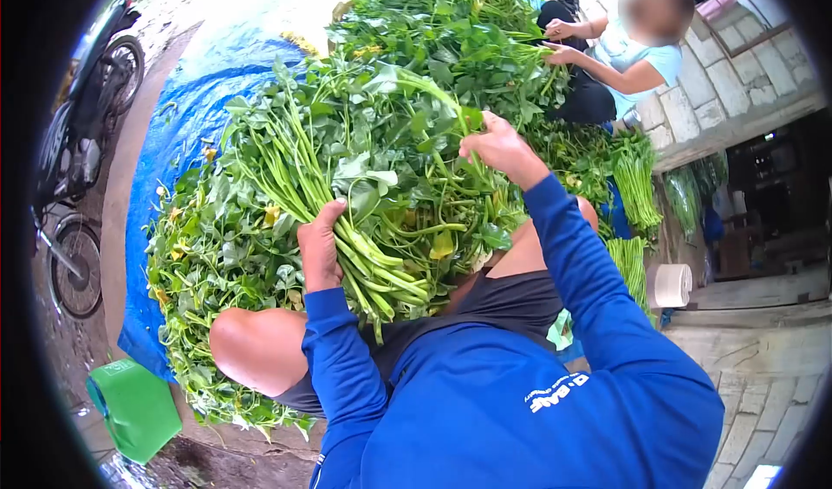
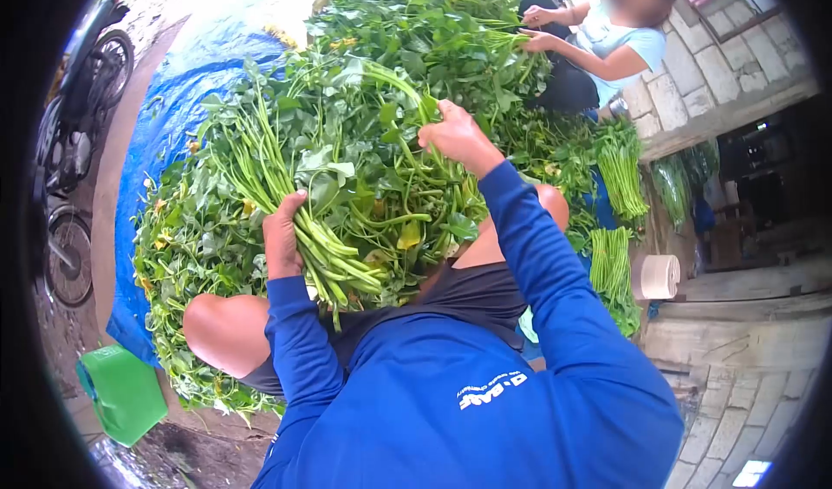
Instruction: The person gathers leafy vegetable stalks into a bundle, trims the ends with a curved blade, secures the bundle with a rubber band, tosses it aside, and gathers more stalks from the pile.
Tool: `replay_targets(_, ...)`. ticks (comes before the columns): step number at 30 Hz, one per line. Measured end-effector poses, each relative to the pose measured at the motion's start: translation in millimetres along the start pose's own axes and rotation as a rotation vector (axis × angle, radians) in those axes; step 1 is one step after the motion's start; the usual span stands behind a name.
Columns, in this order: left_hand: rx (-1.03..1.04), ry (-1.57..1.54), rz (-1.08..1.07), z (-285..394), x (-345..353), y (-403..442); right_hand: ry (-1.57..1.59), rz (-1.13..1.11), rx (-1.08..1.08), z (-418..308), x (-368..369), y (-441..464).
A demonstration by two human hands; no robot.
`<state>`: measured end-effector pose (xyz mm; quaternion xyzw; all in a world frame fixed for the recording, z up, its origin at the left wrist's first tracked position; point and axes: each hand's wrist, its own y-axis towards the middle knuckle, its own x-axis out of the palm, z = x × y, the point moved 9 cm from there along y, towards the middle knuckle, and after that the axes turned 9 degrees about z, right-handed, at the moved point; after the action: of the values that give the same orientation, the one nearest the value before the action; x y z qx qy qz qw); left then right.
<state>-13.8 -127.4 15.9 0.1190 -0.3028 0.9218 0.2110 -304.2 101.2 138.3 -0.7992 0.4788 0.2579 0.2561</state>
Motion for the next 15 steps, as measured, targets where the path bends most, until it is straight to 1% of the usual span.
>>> replay_targets(2,-0.068,-0.018,-0.009,-3.1,2.3,-4.9,-0.233,-0.067,-0.022,18.5,4.3,-1.6)
replay_targets(3,-0.066,-0.024,-0.013,-5.0,1.5,-4.1,-0.216,-0.110,0.076,19.9,4.4,-13.6)
replay_targets(5,-0.070,-0.033,-0.005,-6.3,-3.3,-3.2,-0.393,0.029,-0.128,53.6,7.8,2.4)
replay_targets(6,-0.078,-0.040,-0.002,-7.2,-3.4,-3.4,-0.479,0.104,-0.228,47.2,6.2,-1.4)
replay_targets(7,-0.087,-0.048,0.000,-8.8,-3.1,-3.6,-0.512,0.033,-0.108,60.1,7.5,-1.4)
replay_targets(10,-0.119,-0.026,0.002,-10.1,-4.1,-4.1,-0.790,0.122,-0.218,54.5,15.1,-5.2)
replay_targets(11,-0.109,-0.016,0.004,-8.5,-3.6,-5.5,-0.694,0.054,-0.164,57.5,18.7,-0.5)
replay_targets(14,-0.133,-0.002,-0.020,-9.4,0.1,-6.9,-0.470,-0.058,-0.251,49.9,40.2,2.6)
replay_targets(15,-0.134,0.004,-0.015,-9.1,1.3,-7.6,-0.366,-0.134,-0.252,47.8,51.1,8.9)
